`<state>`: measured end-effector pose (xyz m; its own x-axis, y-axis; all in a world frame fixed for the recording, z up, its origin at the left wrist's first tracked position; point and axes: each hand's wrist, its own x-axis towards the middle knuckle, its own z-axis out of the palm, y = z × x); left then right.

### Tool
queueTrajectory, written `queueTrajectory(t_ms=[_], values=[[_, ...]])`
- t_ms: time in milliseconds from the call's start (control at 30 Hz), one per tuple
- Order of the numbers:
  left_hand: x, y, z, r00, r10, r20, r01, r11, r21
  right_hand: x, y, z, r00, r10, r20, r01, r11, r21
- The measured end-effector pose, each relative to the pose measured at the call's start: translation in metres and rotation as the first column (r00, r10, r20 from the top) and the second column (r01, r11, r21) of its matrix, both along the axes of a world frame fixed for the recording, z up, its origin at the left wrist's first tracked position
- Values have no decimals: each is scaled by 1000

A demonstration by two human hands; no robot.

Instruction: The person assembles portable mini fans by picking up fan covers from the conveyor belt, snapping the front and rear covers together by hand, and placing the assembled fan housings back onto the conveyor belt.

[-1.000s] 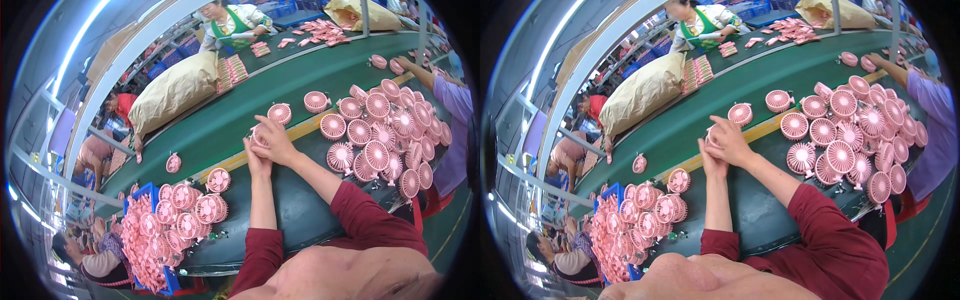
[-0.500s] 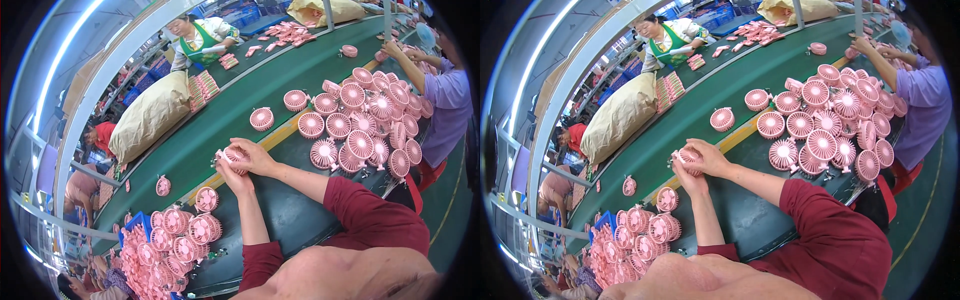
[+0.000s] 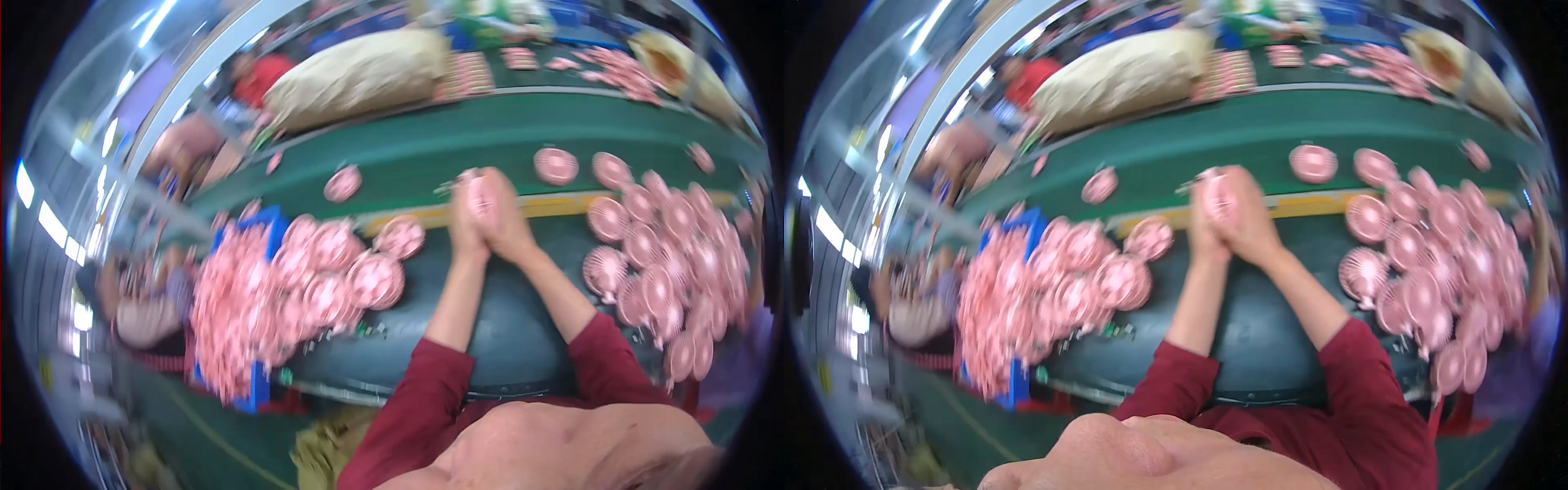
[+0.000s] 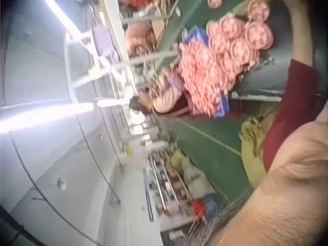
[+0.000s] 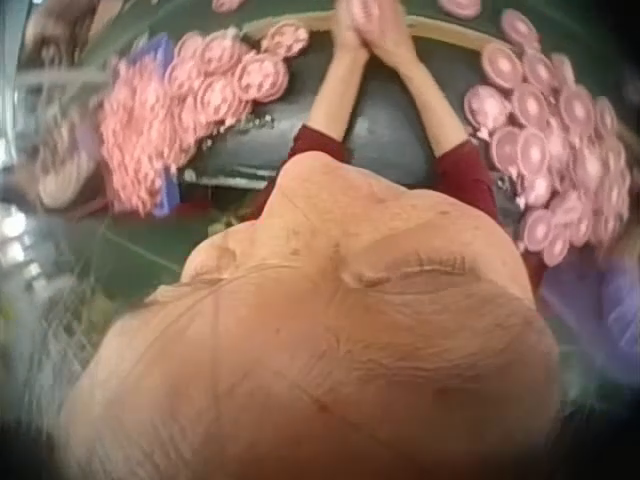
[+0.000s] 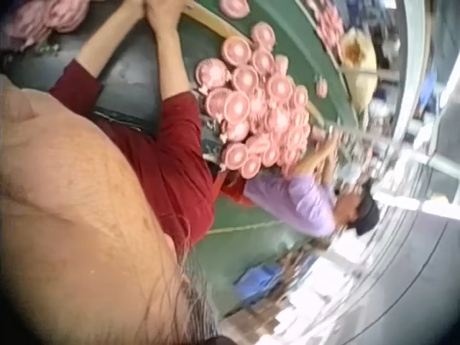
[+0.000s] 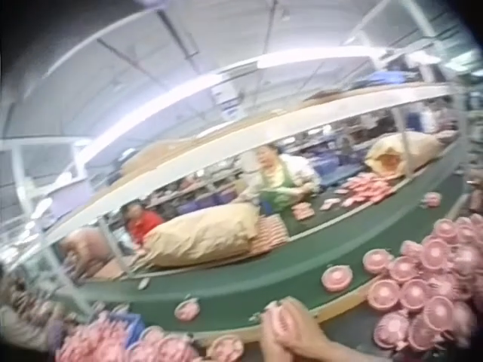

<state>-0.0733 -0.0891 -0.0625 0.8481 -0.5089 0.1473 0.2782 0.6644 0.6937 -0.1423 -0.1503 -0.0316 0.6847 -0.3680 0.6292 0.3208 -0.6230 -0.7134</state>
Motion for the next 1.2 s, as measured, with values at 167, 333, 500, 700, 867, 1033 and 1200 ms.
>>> queueTrajectory(t_ms=[167, 333, 500, 700, 867, 1033, 1200], values=[[-22, -5, 20, 907, 223, 356, -274, 956, 100, 6, -3, -33, 988, 114, 105, -141, 942, 305], [-12, 2, 13, 818, 352, 455, -471, 864, 178, 14, -5, -36, 986, 166, -31, -149, 938, 312], [10, -3, -28, 722, 253, 643, -608, 676, 417, 31, -52, -45, 978, -148, -146, 166, 980, 113], [7, -2, -41, 593, 216, 776, -712, 591, 379, 24, -69, -61, 793, -608, 36, 575, 728, -372], [11, -3, -53, 650, 253, 717, -667, 642, 378, 35, -29, -62, 926, -370, 78, 372, 856, -360], [9, -4, -50, 645, 288, 708, -691, 617, 378, 39, -36, -83, 963, -261, -72, 243, 950, -198], [4, -6, -49, 641, 262, 721, -685, 620, 383, 40, -46, -95, 976, -192, -108, 190, 981, -28]])
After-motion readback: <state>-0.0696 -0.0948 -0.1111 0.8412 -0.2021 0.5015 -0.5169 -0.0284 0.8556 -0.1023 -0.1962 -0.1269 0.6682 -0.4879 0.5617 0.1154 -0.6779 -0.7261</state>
